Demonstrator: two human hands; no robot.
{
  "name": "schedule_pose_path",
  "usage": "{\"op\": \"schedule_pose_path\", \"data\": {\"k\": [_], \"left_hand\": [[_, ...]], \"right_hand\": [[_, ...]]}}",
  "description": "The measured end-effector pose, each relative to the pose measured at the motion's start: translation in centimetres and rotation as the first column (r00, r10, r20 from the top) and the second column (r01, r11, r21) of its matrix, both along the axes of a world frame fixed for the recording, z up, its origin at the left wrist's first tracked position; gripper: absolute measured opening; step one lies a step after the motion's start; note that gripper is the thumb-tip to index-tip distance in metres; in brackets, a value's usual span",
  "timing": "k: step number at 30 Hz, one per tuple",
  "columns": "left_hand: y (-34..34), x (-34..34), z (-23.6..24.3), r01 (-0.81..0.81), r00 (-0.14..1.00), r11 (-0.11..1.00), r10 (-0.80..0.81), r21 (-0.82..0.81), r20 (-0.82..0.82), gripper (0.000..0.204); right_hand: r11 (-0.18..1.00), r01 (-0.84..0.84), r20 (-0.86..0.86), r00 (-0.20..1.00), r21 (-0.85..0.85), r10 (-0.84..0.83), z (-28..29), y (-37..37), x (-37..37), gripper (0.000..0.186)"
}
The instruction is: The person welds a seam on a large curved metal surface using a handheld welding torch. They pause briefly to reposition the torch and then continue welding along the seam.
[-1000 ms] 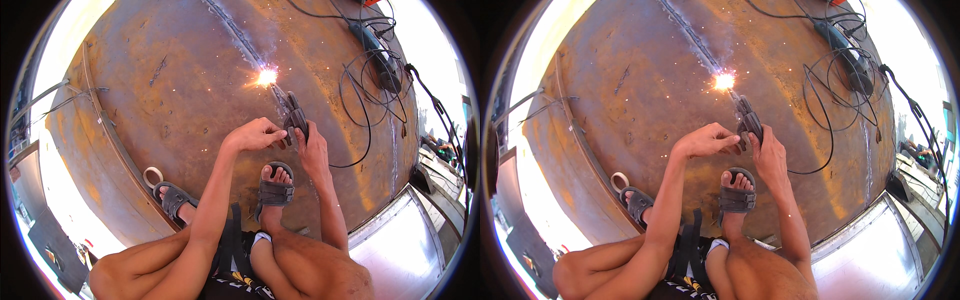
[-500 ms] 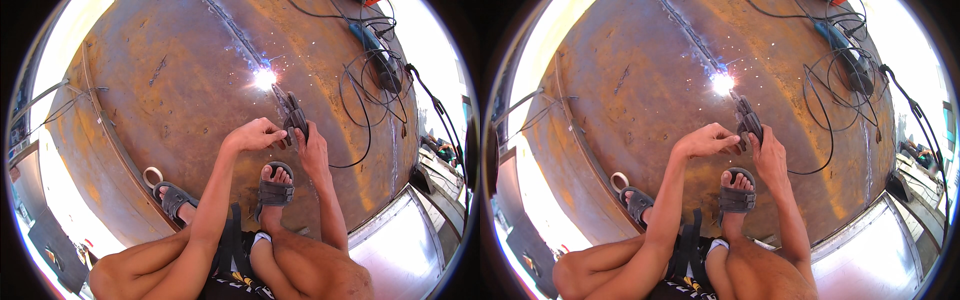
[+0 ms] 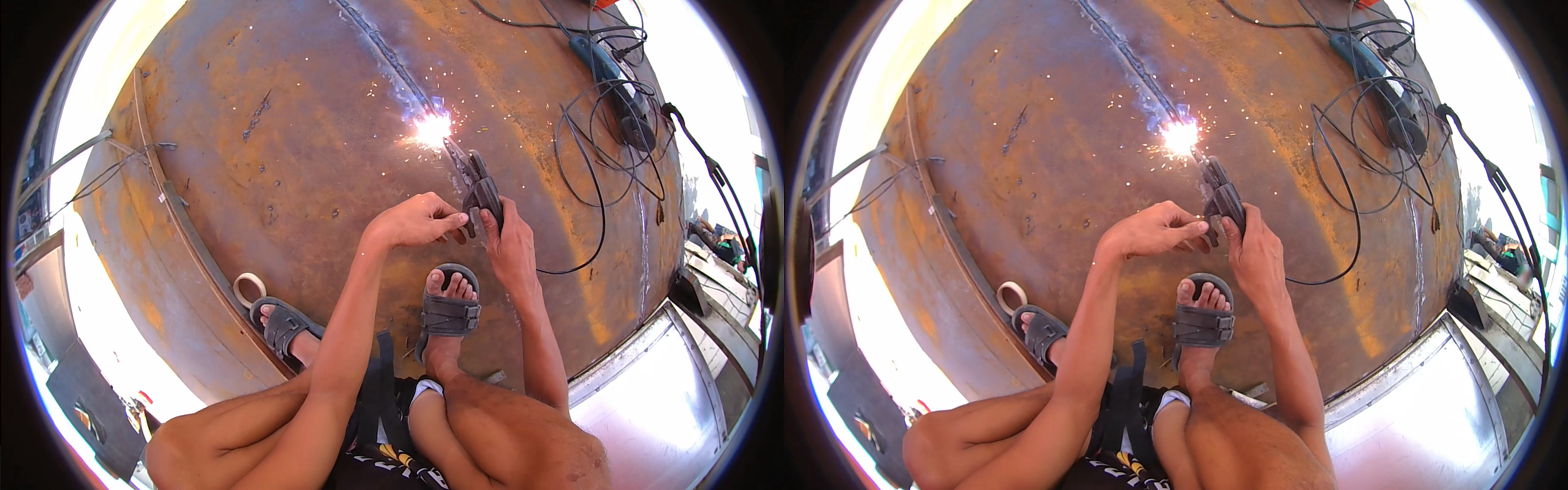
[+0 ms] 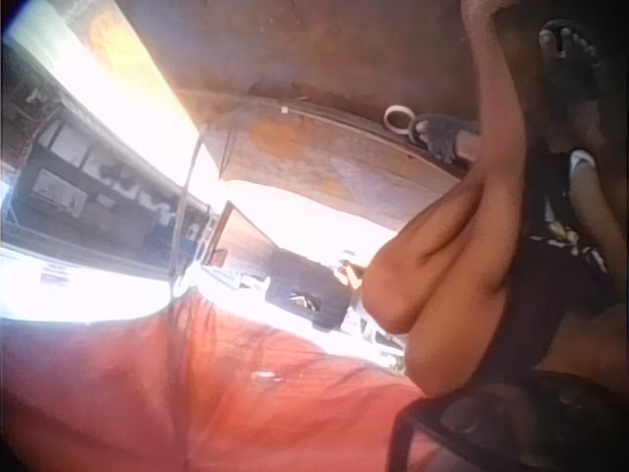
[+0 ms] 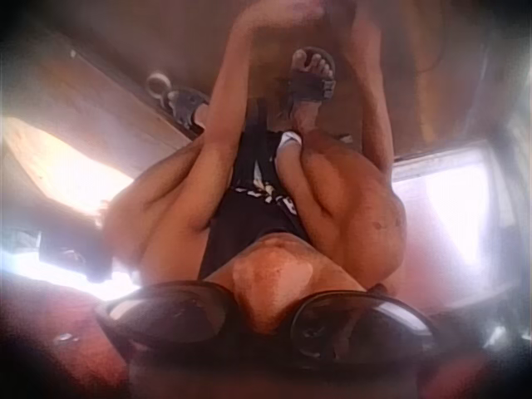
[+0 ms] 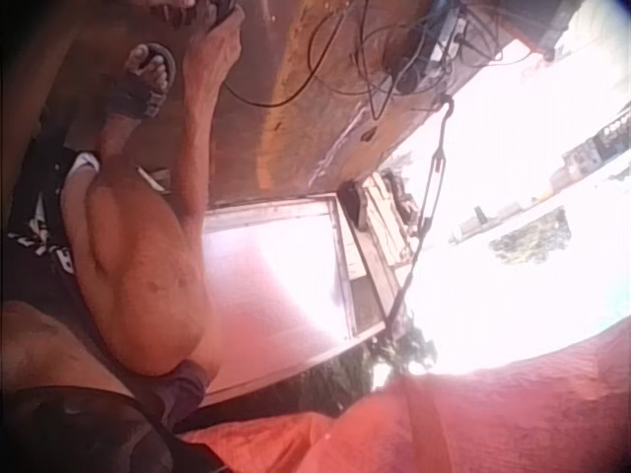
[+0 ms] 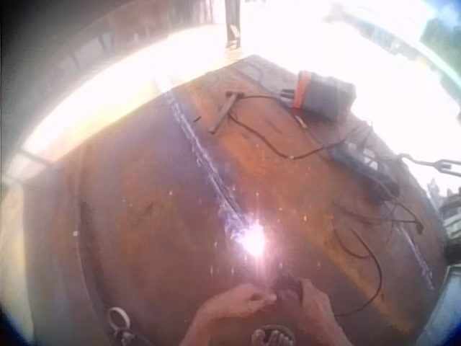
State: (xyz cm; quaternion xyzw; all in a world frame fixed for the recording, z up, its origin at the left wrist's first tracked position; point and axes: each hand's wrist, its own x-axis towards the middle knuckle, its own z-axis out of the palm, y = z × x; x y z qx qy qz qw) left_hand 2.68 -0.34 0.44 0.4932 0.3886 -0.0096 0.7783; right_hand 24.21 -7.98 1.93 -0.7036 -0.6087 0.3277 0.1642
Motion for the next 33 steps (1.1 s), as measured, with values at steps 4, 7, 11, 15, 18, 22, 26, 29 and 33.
{"op": "schedule_pose_path", "data": {"k": [4, 7, 11, 15, 18, 22, 26, 29, 33], "left_hand": [[0.0, 0.0, -0.2, 0.001, 1.0, 1.0, -0.001, 0.002, -0.008, 0.051], [0.0, 0.1, -0.2, 0.011, 1.0, 1.0, -0.011, 0.007, -0.015, 0.051], [-0.2, 0.0, -0.5, 0.022, 0.998, 1.0, -0.023, -0.006, -0.054, 0.05], [0.0, 0.1, -0.4, 0.024, 0.999, 1.0, -0.024, 0.01, -0.024, 0.05], [0.0, 0.2, -0.4, 0.022, 1.0, 1.0, -0.022, 0.011, -0.022, 0.05], [-0.3, 0.1, -0.6, -0.007, 1.0, 1.0, 0.008, 0.027, -0.02, 0.047], [-0.4, 0.1, -0.5, -0.021, 1.0, 0.999, 0.021, 0.026, -0.008, 0.046], [0.0, 0.3, -0.1, 0.026, 0.999, 1.0, -0.027, -0.004, -0.036, 0.051], [-0.7, 0.1, -0.1, 0.031, 0.999, 1.0, -0.031, -0.001, -0.022, 0.051]], "right_hand": [[1.0, -0.004, 0.003, 1.0, -0.001, 0.004, -0.1, 0.0, 0.0, 0.04], [1.0, -0.008, 0.008, 1.0, 0.004, 0.008, -0.1, 0.0, 0.1, 0.04], [1.0, -0.006, 0.009, 1.0, 0.008, 0.006, -0.3, -0.1, 0.0, 0.04], [1.0, -0.006, 0.01, 1.0, 0.008, 0.006, -0.3, -0.2, 0.1, 0.041], [1.0, -0.003, 0.002, 1.0, -0.011, 0.003, -0.1, -0.1, 0.1, 0.041], [1.0, -0.004, 0.009, 1.0, -0.007, 0.004, -0.3, -0.2, 0.1, 0.04], [1.0, -0.005, 0.007, 1.0, -0.007, 0.005, -0.3, -0.2, 0.0, 0.039], [1.0, 0.0, 0.008, 1.0, -0.002, 0.0, -0.2, -0.2, 0.3, 0.038], [1.0, -0.009, -0.001, 1.0, -0.01, 0.009, -0.2, -0.9, 0.1, 0.038]]}}
